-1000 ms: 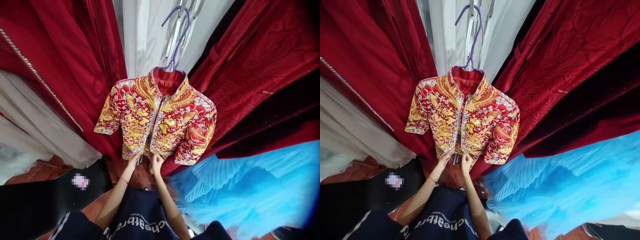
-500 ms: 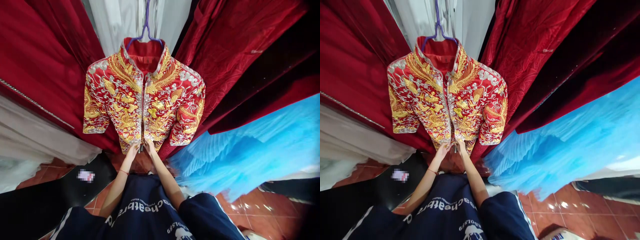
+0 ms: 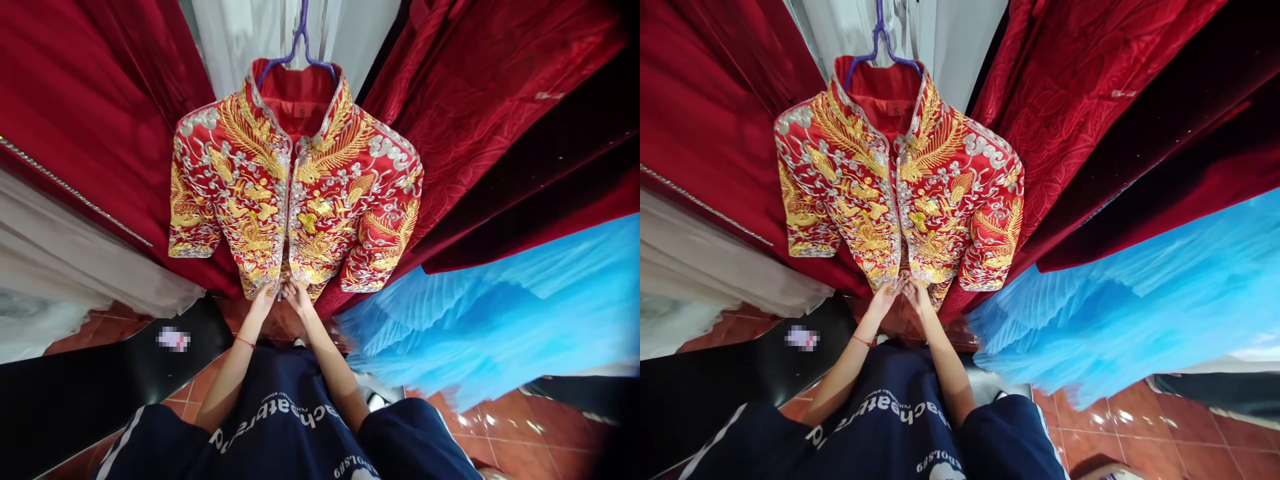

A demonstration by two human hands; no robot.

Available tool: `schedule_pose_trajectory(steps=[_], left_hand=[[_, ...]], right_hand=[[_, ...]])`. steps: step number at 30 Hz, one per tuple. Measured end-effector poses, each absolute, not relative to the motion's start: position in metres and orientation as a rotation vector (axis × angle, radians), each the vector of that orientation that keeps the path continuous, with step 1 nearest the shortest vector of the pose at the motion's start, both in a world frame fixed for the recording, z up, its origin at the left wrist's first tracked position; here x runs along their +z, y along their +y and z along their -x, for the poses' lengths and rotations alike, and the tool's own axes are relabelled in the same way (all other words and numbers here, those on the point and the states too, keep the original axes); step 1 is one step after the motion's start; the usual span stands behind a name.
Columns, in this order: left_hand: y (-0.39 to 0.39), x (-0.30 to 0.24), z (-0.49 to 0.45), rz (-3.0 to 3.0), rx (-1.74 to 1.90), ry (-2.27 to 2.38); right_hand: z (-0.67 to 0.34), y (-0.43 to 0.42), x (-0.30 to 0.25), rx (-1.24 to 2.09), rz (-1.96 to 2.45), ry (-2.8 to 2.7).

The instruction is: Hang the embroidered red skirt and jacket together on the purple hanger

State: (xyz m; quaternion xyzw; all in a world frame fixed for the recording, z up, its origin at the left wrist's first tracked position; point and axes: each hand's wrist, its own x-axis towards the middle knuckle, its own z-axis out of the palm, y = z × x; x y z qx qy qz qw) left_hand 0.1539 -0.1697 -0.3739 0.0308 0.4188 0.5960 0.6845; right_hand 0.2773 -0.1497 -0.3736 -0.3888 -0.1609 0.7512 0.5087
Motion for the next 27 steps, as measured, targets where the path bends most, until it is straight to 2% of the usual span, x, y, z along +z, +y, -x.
schedule_pose_trajectory(steps=[11,19,27], left_hand=[[-0.167,-0.376,-0.151,0.021,1.331,0.983],[-0.164,-0.375,-0.163,-0.137,1.396,0.918],[-0.165,-0.376,-0.175,-0.269,1.426,0.928]], right_hand=[[-0.29,-0.143,-0.371,1.741,0.961,-0.307],[-0.286,-0.151,-0.375,1.797,1.024,-0.339],[-0.277,-0.157,-0.379,1.679,1.042,-0.341]])
